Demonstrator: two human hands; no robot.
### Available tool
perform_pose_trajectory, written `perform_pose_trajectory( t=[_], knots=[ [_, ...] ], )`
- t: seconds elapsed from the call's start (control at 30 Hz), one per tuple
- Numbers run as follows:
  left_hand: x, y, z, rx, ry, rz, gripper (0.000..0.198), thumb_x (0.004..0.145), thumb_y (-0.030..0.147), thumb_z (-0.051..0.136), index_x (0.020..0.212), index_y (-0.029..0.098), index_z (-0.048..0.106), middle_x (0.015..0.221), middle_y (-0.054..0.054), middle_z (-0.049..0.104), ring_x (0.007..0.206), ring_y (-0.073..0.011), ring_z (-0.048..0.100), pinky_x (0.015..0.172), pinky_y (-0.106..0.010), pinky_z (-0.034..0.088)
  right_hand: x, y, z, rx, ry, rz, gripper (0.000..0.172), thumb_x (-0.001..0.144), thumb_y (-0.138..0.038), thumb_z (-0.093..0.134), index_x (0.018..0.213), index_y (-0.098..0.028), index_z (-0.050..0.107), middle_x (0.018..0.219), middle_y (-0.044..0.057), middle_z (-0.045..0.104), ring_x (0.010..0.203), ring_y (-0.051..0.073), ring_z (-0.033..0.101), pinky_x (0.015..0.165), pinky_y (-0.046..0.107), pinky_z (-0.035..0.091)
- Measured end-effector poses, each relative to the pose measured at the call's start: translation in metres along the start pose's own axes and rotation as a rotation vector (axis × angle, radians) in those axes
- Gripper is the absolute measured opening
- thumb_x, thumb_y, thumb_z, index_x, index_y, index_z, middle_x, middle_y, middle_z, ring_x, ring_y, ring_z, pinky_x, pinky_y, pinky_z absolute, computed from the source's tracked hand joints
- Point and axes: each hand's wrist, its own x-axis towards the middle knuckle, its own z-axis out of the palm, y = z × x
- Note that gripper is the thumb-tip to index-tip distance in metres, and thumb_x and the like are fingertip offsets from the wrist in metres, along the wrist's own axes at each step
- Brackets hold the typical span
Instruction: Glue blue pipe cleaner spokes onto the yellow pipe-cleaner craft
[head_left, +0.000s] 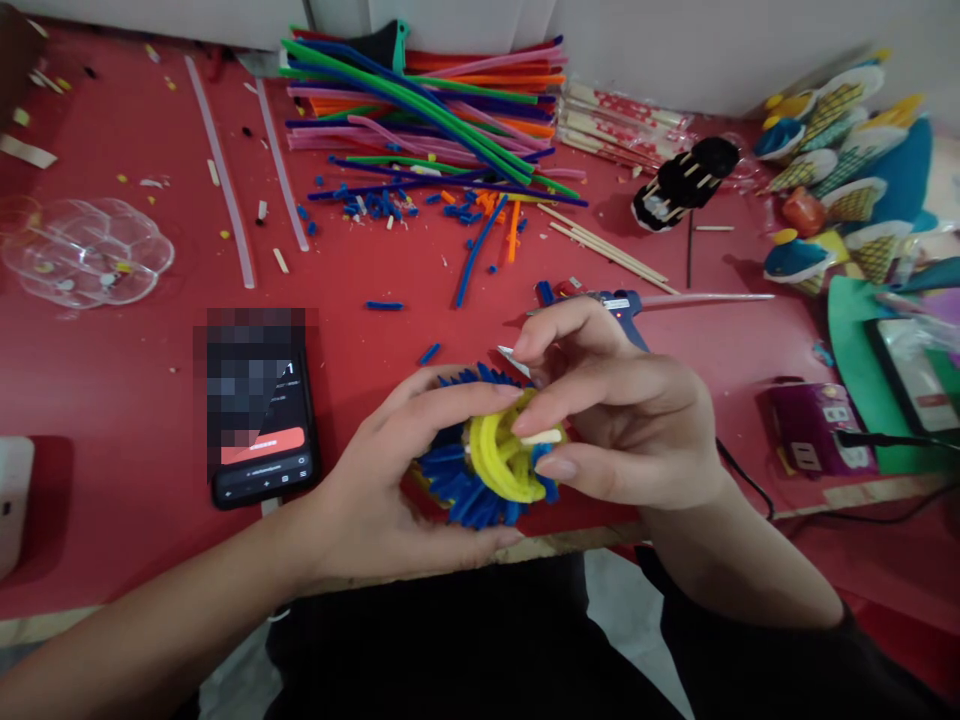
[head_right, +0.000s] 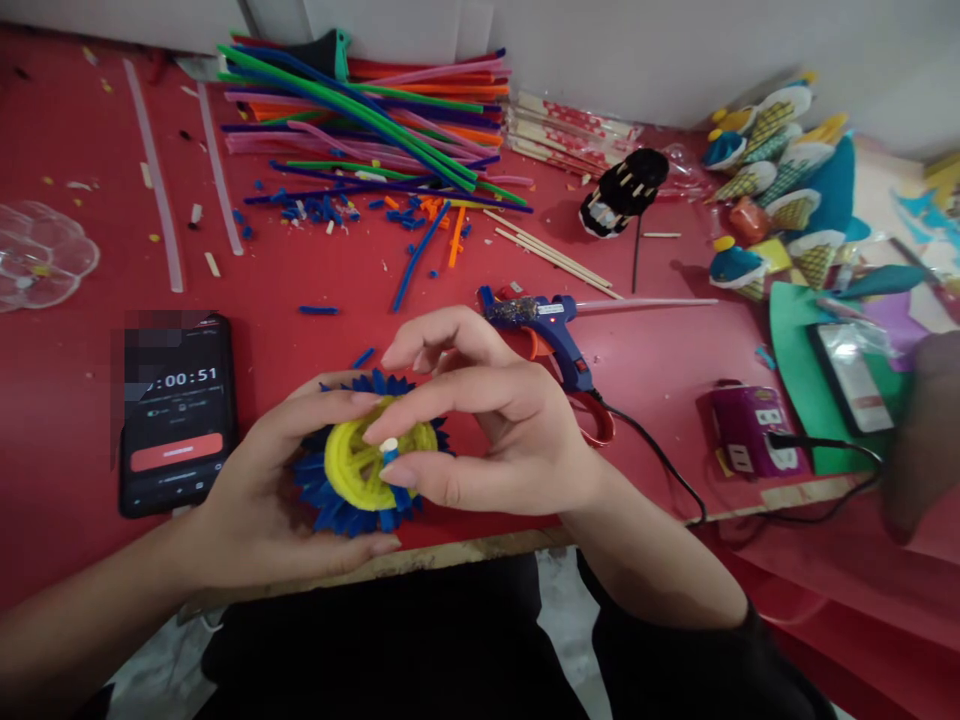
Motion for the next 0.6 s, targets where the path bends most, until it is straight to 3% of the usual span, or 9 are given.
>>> perform_pose_trajectory(
  t=[0.13, 0.23, 0.33, 0.47, 0.6],
  knots=[
    [-0.0023, -0.0037, -0.0012, -0.014, 0.081, 0.040, 0.085, 0.080, 0.042, 0.091, 0.153, 0.029, 0.048, 0.140, -0.012, 0.068, 0.126, -0.0317, 0.071, 0.107, -0.050, 0.063, -0.0036, -0.0012, 0.0060, -0.059, 0.163, -0.036, 0.026, 0.091, -0.038, 0.075, 0.116, -0.031, 0.074, 0.116, 0.007, 0.070, 0.108, 0.026, 0.069, 0.086, 0.043, 0.064],
    [-0.0014, -0.0043, -0.0022, -0.014, 0.102, 0.001, 0.083, 0.082, 0.041, 0.090, 0.153, 0.031, 0.048, 0.144, -0.011, 0.065, 0.127, -0.0306, 0.071, 0.103, -0.046, 0.067, -0.0046, 0.0002, 0.0082, -0.218, 0.262, -0.264, 0.020, 0.084, -0.031, 0.082, 0.102, -0.027, 0.074, 0.105, 0.006, 0.072, 0.094, 0.023, 0.069, 0.081, 0.043, 0.064],
    [0.0003, -0.0013, -0.0021, 0.018, 0.087, -0.017, 0.079, 0.084, 0.042, 0.088, 0.152, 0.036, 0.048, 0.142, -0.009, 0.066, 0.126, -0.0307, 0.072, 0.101, -0.048, 0.068, -0.0048, 0.0009, 0.0093, -0.399, 0.254, -0.398, 0.016, 0.081, -0.029, 0.085, 0.093, -0.025, 0.075, 0.098, 0.003, 0.072, 0.086, 0.021, 0.067, 0.079, 0.042, 0.064],
    [0.0009, 0.0030, -0.0006, 0.069, 0.096, -0.076, 0.072, 0.088, 0.042, 0.084, 0.150, 0.039, 0.049, 0.140, -0.007, 0.068, 0.125, -0.0327, 0.072, 0.101, -0.051, 0.068, -0.0060, 0.0000, 0.0103, -0.496, 0.247, -0.404, 0.013, 0.082, -0.026, 0.084, 0.093, -0.027, 0.076, 0.098, 0.002, 0.073, 0.085, 0.020, 0.067, 0.077, 0.040, 0.064],
    [-0.0007, -0.0013, 0.0009, 0.000, 0.109, -0.067, 0.077, 0.081, 0.037, 0.090, 0.149, 0.038, 0.053, 0.141, -0.006, 0.067, 0.126, -0.0329, 0.071, 0.105, -0.051, 0.066, -0.0086, -0.0021, 0.0103, -0.558, 0.249, -0.442, 0.011, 0.085, -0.021, 0.079, 0.094, -0.027, 0.077, 0.094, 0.000, 0.073, 0.084, 0.019, 0.068, 0.077, 0.038, 0.065]
  ],
)
